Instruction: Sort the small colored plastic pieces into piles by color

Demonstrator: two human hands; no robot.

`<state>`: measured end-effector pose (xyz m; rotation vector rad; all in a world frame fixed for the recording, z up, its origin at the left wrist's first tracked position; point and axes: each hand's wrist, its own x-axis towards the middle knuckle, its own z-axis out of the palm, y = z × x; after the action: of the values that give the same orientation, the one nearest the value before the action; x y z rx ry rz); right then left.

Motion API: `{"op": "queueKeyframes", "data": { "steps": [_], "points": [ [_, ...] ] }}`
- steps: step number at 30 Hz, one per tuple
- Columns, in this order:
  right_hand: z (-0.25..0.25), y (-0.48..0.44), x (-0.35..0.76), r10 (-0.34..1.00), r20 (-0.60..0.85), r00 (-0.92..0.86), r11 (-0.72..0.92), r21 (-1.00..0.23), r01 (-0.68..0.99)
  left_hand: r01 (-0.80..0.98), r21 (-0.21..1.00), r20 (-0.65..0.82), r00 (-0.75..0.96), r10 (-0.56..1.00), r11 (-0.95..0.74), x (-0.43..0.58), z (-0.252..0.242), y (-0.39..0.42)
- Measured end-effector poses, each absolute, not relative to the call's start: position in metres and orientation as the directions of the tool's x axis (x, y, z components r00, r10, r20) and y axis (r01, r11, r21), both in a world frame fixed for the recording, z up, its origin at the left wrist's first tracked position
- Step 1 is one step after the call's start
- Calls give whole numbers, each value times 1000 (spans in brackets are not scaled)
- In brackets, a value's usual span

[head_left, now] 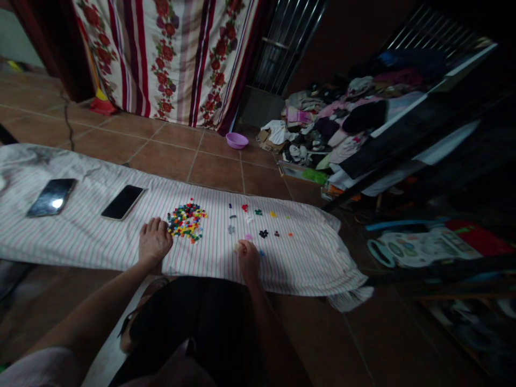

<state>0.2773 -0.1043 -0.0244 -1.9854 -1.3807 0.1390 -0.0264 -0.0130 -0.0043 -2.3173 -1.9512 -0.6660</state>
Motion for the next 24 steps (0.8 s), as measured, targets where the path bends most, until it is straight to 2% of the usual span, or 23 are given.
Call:
{"op": "queueKeyframes", "data": {
  "steps": [13, 24],
  "points": [
    [-38, -109, 275, 832, 440, 338, -63, -531, 845, 929, 300, 350, 107, 931, -219, -27, -5, -13],
    [-37, -107, 277, 843, 435, 316, -63, -502, 862, 944, 264, 348, 98, 932, -198, -27, -9, -12]
  ]
}}
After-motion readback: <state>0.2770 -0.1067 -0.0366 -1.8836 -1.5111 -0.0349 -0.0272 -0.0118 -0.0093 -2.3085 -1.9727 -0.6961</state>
